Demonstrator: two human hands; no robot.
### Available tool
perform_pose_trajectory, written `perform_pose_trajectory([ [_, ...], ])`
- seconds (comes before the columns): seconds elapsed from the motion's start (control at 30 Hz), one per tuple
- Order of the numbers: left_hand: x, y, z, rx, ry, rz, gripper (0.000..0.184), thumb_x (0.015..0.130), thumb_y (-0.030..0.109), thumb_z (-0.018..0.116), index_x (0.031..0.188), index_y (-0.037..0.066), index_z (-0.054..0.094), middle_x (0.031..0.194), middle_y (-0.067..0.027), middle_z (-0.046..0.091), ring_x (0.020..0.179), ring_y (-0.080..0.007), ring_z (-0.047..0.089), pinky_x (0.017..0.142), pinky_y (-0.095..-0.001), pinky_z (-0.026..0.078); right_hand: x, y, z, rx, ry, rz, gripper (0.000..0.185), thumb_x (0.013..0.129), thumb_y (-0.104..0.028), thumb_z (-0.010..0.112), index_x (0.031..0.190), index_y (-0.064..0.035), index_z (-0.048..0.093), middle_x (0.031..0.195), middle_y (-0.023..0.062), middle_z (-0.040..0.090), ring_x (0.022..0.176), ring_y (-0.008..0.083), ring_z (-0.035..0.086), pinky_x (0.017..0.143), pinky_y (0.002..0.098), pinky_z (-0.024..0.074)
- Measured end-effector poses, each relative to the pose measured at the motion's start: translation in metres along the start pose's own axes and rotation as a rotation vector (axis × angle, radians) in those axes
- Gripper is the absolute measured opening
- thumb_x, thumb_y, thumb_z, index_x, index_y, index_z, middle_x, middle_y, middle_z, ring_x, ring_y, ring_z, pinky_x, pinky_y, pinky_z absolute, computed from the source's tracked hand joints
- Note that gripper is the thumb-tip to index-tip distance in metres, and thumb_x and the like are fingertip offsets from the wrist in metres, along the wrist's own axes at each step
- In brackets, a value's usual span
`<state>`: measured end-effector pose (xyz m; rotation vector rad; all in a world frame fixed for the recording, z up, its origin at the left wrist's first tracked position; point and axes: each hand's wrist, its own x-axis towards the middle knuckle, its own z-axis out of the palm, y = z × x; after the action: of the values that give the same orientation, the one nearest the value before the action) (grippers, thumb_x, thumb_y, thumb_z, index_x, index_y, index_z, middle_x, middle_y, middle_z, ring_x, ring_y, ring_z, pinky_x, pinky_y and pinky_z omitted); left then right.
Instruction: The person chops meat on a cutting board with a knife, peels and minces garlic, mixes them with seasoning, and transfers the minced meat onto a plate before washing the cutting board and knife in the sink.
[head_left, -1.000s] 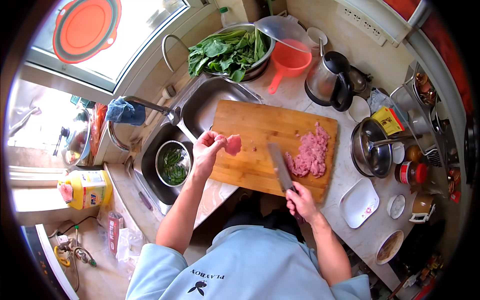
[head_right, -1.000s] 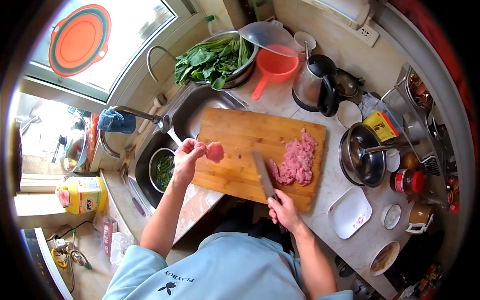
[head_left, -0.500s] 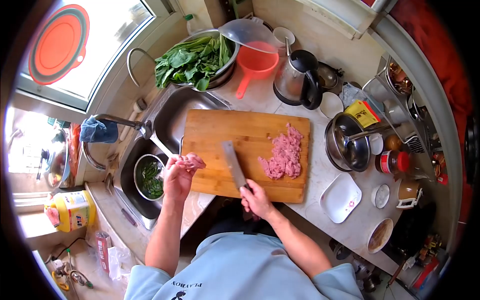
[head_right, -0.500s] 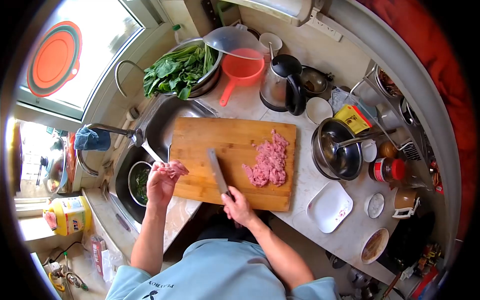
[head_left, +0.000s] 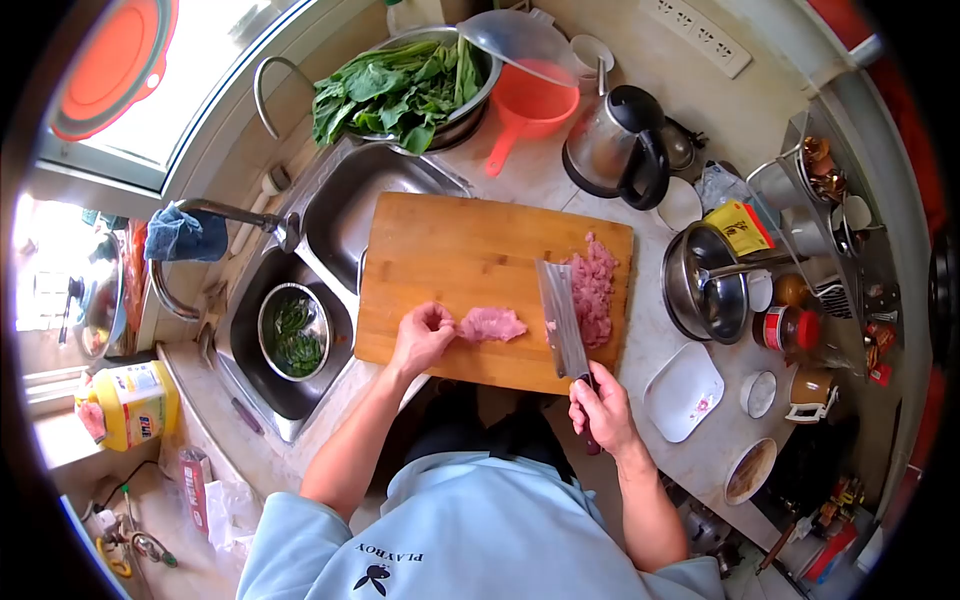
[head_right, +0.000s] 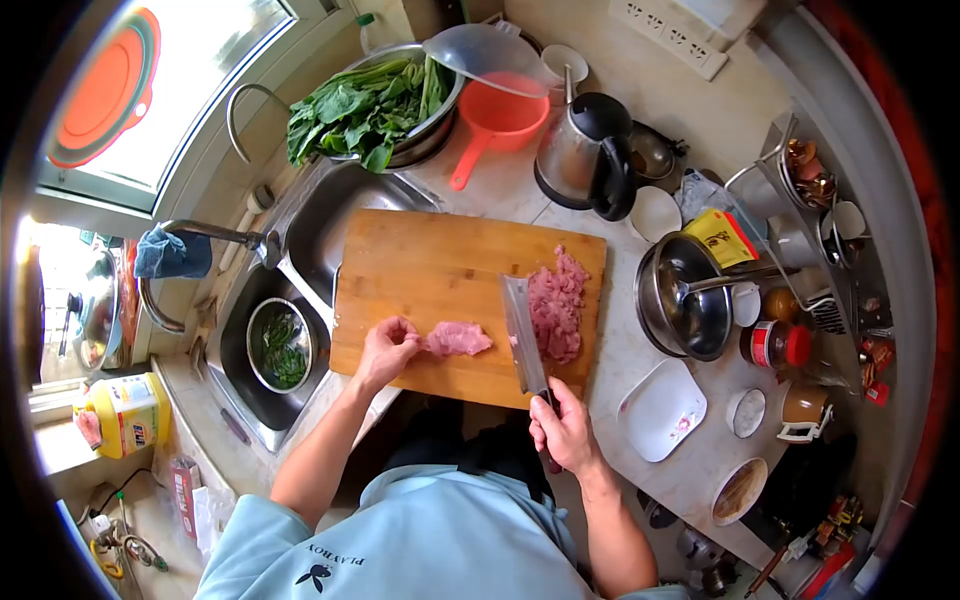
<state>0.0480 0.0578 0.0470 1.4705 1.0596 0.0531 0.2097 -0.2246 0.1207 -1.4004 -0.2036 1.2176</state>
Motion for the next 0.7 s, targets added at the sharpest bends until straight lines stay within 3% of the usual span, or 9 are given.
perform_pose_trajectory([
  [0.1,-0.001,-0.021,-0.006,0.119,0.206,0.056,0.008,0.091,0.009,0.068,0.089,0.001,0.066,0.077,-0.0031,0.068,0.068,-0.0112,0.062,0.064,-0.0269,0.052,0.005,0.007,0.008,-0.144,-0.049,0.01,0.041,0.104,-0.018,0.056,0.142,-0.0022,0.049,0.073,-0.0024,0.051,0.056,0.0057,0.05,0.048,0.0235,0.0457],
  [0.13,-0.011,0.002,-0.005,0.279,0.322,0.048,0.008,0.09,0.007,0.07,0.094,0.001,0.069,0.086,-0.0071,0.071,0.076,-0.0181,0.067,0.07,-0.0301,0.054,0.007,0.009,0.009,-0.168,-0.068,0.031,0.042,0.104,-0.018,0.056,0.142,-0.0023,0.049,0.072,-0.0026,0.051,0.056,0.0059,0.05,0.049,0.0239,0.0457],
  [0.23,-0.011,0.005,0.014,0.507,0.606,0.738,0.014,0.085,0.004,0.073,0.099,0.002,0.071,0.096,-0.0119,0.072,0.088,-0.0272,0.068,0.079,-0.0356,0.054,0.013,0.014,0.004,-0.269,-0.058,0.043,0.043,0.104,-0.019,0.057,0.143,-0.0023,0.05,0.069,-0.003,0.051,0.054,0.0055,0.049,0.049,0.0239,0.0452],
  [0.27,-0.013,0.001,0.019,0.497,0.424,0.771,0.02,0.08,0.002,0.075,0.099,0.003,0.071,0.104,-0.0141,0.07,0.099,-0.033,0.065,0.084,-0.0401,0.052,0.014,0.016,0.002,-0.306,-0.042,0.038,0.044,0.104,-0.02,0.058,0.143,-0.0023,0.05,0.068,-0.0032,0.051,0.054,0.0051,0.049,0.049,0.0238,0.045],
  [0.3,-0.015,0.012,0.025,0.544,0.267,0.9,0.025,0.077,0.003,0.076,0.102,0.004,0.071,0.104,-0.0129,0.07,0.098,-0.0311,0.065,0.084,-0.0402,0.052,0.015,0.014,0.001,-0.343,-0.026,0.034,0.044,0.103,-0.02,0.058,0.143,-0.0022,0.051,0.067,-0.0033,0.052,0.054,0.0048,0.049,0.049,0.0236,0.0447],
  [0.4,-0.004,0.005,0.041,0.656,0.124,1.04,0.032,0.074,0.003,0.074,0.106,0.006,0.071,0.108,-0.0089,0.07,0.099,-0.0288,0.064,0.082,-0.0415,0.049,0.012,-0.001,-0.004,-0.407,-0.039,0.137,0.043,0.102,-0.016,0.058,0.143,-0.0026,0.05,0.076,-0.0008,0.053,0.062,0.0065,0.052,0.054,0.0256,0.0481],
  [0.5,0.004,-0.006,0.05,0.672,0.096,1.046,0.033,0.073,0.005,0.075,0.106,0.007,0.072,0.108,-0.0084,0.069,0.099,-0.0278,0.064,0.083,-0.0411,0.048,0.016,0.001,-0.013,-0.811,-0.045,-0.262,0.041,0.1,-0.016,0.059,0.138,-0.0003,0.053,0.085,0.0103,0.063,0.071,0.0206,0.063,0.067,0.0354,0.0535],
  [0.6,-0.001,-0.002,0.053,0.698,0.107,1.058,0.035,0.072,0.006,0.075,0.107,0.007,0.072,0.111,-0.0083,0.069,0.1,-0.0275,0.063,0.083,-0.0411,0.048,0.013,0.004,-0.006,-0.887,0.119,-0.383,0.038,0.099,-0.017,0.059,0.133,0.0011,0.055,0.102,0.0224,0.066,0.089,0.0383,0.067,0.083,0.0435,0.0526],
  [0.7,0.0,0.0,0.064,0.693,0.089,1.119,0.038,0.073,0.008,0.073,0.111,0.007,0.072,0.113,-0.0082,0.068,0.102,-0.0279,0.062,0.086,-0.0413,0.048,0.007,-0.005,0.004,-0.912,0.122,-0.285,0.035,0.1,-0.016,0.056,0.131,0.001,0.056,0.114,0.0276,0.065,0.102,0.0464,0.063,0.089,0.046,0.0509],
])
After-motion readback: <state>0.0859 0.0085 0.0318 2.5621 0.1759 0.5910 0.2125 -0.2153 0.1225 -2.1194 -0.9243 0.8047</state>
